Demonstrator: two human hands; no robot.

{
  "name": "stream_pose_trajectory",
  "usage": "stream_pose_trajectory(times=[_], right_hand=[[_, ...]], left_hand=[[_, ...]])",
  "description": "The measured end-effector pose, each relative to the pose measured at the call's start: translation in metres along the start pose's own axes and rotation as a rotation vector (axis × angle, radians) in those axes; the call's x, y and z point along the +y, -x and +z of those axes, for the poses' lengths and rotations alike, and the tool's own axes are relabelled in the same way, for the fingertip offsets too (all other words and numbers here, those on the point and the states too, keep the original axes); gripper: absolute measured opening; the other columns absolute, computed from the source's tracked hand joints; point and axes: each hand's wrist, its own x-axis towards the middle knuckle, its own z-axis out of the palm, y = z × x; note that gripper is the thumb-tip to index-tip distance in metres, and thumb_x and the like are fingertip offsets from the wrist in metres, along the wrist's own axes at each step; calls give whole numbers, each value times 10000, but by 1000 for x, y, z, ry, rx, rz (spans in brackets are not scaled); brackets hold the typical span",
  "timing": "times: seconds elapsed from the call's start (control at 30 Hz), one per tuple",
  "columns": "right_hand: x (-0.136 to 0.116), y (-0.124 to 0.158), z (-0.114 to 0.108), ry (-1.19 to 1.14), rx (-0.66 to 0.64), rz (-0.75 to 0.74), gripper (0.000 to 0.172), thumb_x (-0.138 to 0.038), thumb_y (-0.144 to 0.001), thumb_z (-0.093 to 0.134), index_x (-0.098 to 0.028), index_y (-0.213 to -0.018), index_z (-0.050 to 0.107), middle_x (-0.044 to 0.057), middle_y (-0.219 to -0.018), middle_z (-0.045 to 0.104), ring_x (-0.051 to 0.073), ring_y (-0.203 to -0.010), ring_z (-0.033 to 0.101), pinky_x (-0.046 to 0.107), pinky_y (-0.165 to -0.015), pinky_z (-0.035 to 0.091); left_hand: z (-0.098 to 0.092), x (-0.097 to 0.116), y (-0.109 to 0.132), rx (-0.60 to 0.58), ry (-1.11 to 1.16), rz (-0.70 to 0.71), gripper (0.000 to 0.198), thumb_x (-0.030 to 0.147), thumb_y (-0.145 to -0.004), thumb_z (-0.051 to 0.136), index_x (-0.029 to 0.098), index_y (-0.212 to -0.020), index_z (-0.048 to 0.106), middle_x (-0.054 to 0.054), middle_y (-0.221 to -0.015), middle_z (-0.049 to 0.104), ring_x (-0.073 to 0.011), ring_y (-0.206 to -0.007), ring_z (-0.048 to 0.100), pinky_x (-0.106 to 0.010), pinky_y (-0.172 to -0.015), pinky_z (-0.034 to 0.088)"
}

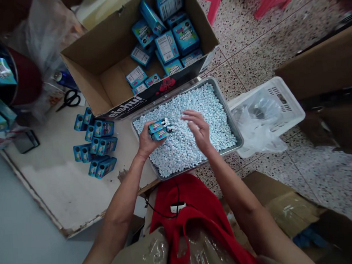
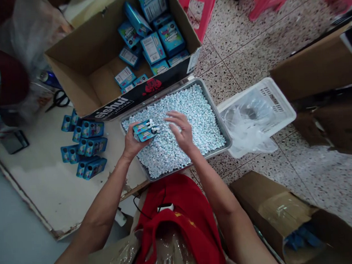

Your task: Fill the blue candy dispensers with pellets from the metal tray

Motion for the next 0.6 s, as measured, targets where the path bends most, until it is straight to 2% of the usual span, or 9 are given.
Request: stream_pose_trajectory(times=[0.07, 0.1, 0.17, 0.2, 0.27, 0.33, 0.47, 0.6], right_hand=[[40, 9, -37, 309, 168, 103, 347, -520, -1025, 560, -297, -1178, 778, 92, -1363, 721, 302, -1353, 610, 603, -1235, 413], [60, 13, -53, 430, 204, 140, 380, -525, -1017, 557, -267, -1206, 764, 126, -1418, 684, 323, -1391, 573, 626, -1246, 386], [96, 19, -73, 593, 170, 198, 454, -539, -1010, 559, -232, -1300, 728, 165, -1547, 593, 349, -1490, 477, 629, -1283, 319], [110, 21, -76, 644, 146, 217, 486, -548, -1009, 558, -223, -1335, 713, 173, -1592, 553, 356, -1524, 433, 620, -1295, 290], [127, 25, -69, 680, 117, 243, 516, -557, -998, 581, -223, -1375, 692, 174, -1623, 513, 358, -1535, 405, 606, -1298, 273], [130, 26, -52, 637, 135, 261, 518, -558, -968, 623, -236, -1368, 688, 167, -1577, 536, 351, -1494, 445, 605, -1282, 306], [114, 28, -19, 384, 235, 305, 498, -577, -915, 656, -231, -1270, 711, 133, -1345, 652, 312, -1345, 570, 559, -1219, 421], [95, 28, 3, 74, 347, 470, 458, -557, -834, 737, -216, -1139, 726, 90, -1205, 737, 275, -1216, 635, 494, -1177, 456]], left_hand=[[-7, -1, 1, 21, -16, -15, 771, 202, -623, 933, 266, -1299, 568, -30, -1107, 766, -227, -915, 763, -347, -828, 636], [-12, -1, 1, 30, -28, -19, 774, 200, -619, 931, 258, -1298, 565, -26, -1089, 765, -221, -891, 760, -340, -816, 633], [-22, -2, -2, 29, -47, -21, 779, 216, -620, 936, 247, -1303, 564, -24, -1085, 764, -217, -888, 760, -329, -820, 628], [-27, -3, -5, 17, -50, -17, 783, 228, -620, 942, 245, -1306, 565, -24, -1096, 765, -217, -900, 762, -326, -831, 628], [-34, -5, -9, -17, -42, 1, 787, 241, -624, 946, 244, -1313, 565, -33, -1150, 768, -226, -958, 769, -326, -871, 627], [-38, -7, -13, -49, -24, 11, 787, 247, -627, 946, 244, -1313, 561, -52, -1230, 763, -245, -1051, 770, -340, -929, 627], [-32, -10, -17, -81, 12, -4, 763, 260, -650, 935, 247, -1315, 561, -73, -1334, 736, -277, -1140, 752, -397, -986, 621], [-15, -2, -18, -113, 6, 54, 696, 241, -694, 902, 247, -1312, 579, -56, -1259, 740, -276, -1094, 743, -415, -967, 611]])
